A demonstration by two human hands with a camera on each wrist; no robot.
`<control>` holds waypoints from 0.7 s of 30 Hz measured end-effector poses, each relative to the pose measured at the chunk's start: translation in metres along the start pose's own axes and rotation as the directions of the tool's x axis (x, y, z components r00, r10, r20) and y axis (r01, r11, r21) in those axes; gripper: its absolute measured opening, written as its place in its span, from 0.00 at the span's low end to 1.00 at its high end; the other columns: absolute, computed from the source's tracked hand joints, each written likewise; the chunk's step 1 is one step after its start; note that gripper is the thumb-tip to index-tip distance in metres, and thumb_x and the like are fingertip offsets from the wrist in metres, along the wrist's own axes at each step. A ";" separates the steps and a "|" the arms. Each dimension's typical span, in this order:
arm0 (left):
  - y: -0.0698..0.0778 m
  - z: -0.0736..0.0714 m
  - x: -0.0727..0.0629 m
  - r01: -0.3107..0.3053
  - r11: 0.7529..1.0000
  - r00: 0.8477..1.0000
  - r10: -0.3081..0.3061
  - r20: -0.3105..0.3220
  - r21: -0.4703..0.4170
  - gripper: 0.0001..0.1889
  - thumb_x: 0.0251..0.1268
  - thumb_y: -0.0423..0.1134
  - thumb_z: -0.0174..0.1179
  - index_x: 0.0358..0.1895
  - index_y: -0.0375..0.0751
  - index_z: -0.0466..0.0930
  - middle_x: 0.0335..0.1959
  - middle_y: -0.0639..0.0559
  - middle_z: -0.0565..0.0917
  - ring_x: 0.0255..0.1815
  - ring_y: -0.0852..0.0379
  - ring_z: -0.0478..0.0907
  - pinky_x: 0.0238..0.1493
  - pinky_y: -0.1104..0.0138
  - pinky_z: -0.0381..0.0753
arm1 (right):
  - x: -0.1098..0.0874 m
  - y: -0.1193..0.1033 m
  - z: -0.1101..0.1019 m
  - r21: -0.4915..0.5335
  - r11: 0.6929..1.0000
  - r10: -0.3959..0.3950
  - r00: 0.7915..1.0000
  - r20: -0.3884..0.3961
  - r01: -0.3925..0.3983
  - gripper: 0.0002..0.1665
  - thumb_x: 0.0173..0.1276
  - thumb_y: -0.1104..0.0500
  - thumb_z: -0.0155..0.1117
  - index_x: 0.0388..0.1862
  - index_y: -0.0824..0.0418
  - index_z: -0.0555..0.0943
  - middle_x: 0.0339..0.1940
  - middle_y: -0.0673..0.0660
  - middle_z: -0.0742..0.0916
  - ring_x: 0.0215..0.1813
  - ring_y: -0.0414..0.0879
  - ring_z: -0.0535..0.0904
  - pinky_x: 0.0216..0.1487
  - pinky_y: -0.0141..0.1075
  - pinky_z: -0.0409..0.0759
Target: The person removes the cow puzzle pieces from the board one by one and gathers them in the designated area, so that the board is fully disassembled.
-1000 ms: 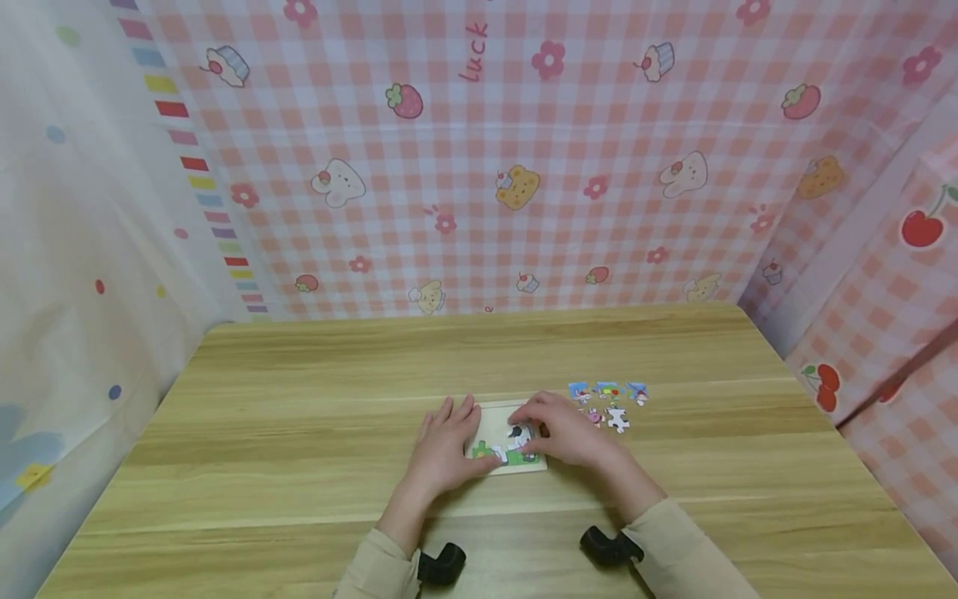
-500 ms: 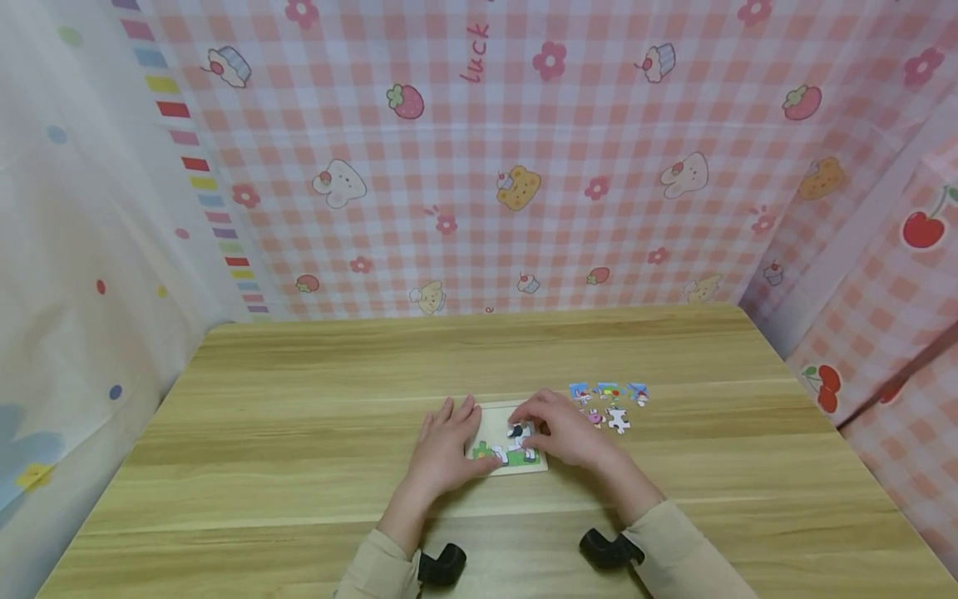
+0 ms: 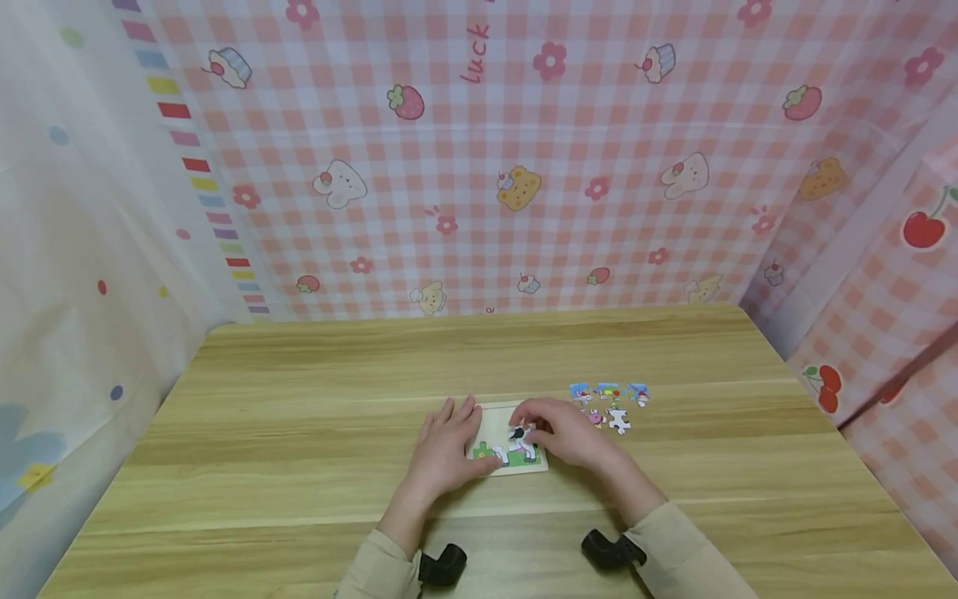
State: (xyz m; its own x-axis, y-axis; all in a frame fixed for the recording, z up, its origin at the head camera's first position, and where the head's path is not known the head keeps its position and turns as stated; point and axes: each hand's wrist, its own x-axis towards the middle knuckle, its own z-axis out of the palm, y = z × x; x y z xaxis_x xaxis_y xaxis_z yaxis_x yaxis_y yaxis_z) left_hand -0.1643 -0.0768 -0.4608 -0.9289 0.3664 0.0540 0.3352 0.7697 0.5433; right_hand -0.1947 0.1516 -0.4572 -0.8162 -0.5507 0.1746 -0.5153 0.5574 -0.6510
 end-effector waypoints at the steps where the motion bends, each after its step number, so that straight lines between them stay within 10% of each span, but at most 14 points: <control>1: 0.000 0.000 0.000 0.001 1.000 1.000 -0.001 0.000 -0.001 0.43 0.58 0.55 0.69 0.71 0.31 0.66 0.75 0.39 0.61 0.77 0.33 0.49 0.72 0.38 0.45 | 0.000 0.000 0.000 0.000 1.000 0.000 1.000 0.003 0.000 0.14 0.64 0.69 0.68 0.44 0.52 0.83 0.34 0.45 0.81 0.36 0.39 0.73 0.38 0.35 0.75; 21: -0.001 0.000 0.000 0.001 1.000 1.000 -0.001 0.004 0.005 0.44 0.58 0.55 0.69 0.71 0.31 0.66 0.76 0.39 0.61 0.77 0.33 0.49 0.72 0.38 0.45 | -0.005 0.000 -0.007 0.067 0.996 0.055 0.998 -0.001 -0.055 0.14 0.68 0.68 0.65 0.47 0.52 0.84 0.35 0.44 0.83 0.37 0.40 0.75 0.41 0.36 0.76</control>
State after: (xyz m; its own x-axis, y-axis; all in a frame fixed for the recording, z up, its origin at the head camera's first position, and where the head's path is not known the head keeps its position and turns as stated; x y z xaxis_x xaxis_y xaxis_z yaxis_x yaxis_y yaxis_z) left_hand -0.1641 -0.0771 -0.4614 -0.9287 0.3674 0.0504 0.3349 0.7725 0.5396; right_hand -0.1929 0.1585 -0.4530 -0.8436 -0.5186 0.1396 -0.4514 0.5439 -0.7074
